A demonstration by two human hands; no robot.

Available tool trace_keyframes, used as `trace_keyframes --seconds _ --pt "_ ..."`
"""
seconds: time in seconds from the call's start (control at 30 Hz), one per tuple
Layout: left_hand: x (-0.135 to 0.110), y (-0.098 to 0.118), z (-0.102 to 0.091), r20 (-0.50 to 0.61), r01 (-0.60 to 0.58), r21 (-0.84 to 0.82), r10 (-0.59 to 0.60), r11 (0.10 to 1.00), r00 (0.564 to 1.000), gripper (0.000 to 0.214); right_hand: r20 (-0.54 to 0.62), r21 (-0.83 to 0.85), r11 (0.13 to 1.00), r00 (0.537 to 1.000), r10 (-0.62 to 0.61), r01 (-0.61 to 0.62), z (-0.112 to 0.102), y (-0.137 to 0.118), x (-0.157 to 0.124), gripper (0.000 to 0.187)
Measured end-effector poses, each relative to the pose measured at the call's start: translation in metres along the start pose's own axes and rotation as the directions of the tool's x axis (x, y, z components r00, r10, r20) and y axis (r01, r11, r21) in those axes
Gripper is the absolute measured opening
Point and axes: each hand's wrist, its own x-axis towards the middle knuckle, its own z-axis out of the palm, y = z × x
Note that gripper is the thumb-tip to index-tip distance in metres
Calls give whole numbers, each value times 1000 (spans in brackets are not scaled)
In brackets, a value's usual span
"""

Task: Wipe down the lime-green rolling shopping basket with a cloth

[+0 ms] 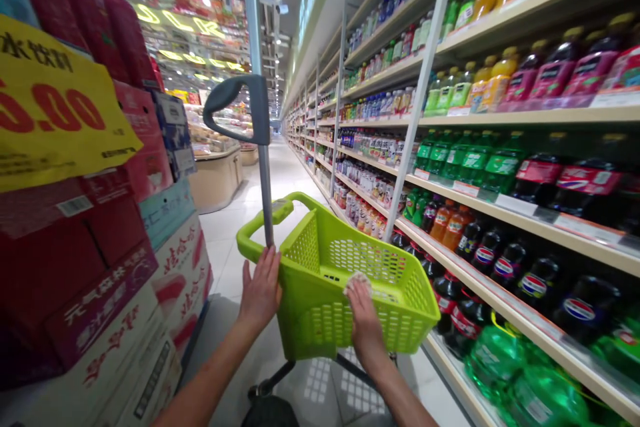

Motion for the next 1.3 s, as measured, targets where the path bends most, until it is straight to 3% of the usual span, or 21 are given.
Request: trace_keyframes --seconds 0.13,0.27,0.4,0.5,0.67,0.77,0.87,1.0,1.03,1.1,1.23,1.3 --pt "20 -35 -3 -17 84 22 -84 996 996 46 27 49 994 995 -94 93 23 -37 18 68" --pt "33 -47 -9 60 12 -3 -12 1000 998 37 42 43 988 988 -149 147 21 -14 16 71" --pt "34 -38 -12 60 31 -22 -30 999 998 33 5 49 993 994 -106 106 15 -2 30 71" --pt "34 -24 -11 52 54 -45 -52 998 997 32 -43 77 992 994 -100 103 1 -37 84 67" --pt "37 4 -11 20 51 -81 -49 995 999 30 -228 44 924 905 -360 379 -41 -121 221 42" --pt "38 17 -12 18 31 -111 -29 993 999 30 -106 -71 856 849 -518 513 -48 -135 262 37" --pt "37 18 -14 22 -11 -146 15 989 1000 35 63 -93 777 783 -619 623 -35 -113 243 34" --pt "35 12 -14 17 -8 -131 11 991 1000 47 188 26 688 673 -716 725 -13 -64 173 33" --pt "35 13 -14 23 -12 -125 15 992 1000 49 193 47 695 676 -711 717 -11 -55 160 34" --pt "36 17 -12 40 -18 -124 23 992 999 51 202 64 730 708 -677 680 -9 -45 146 37" --pt "38 32 -9 52 -4 -143 12 990 999 52 124 30 872 863 -489 489 -5 -38 136 41" --pt "39 38 -9 54 -18 -154 27 988 998 52 78 38 913 909 -409 407 3 -29 115 41"
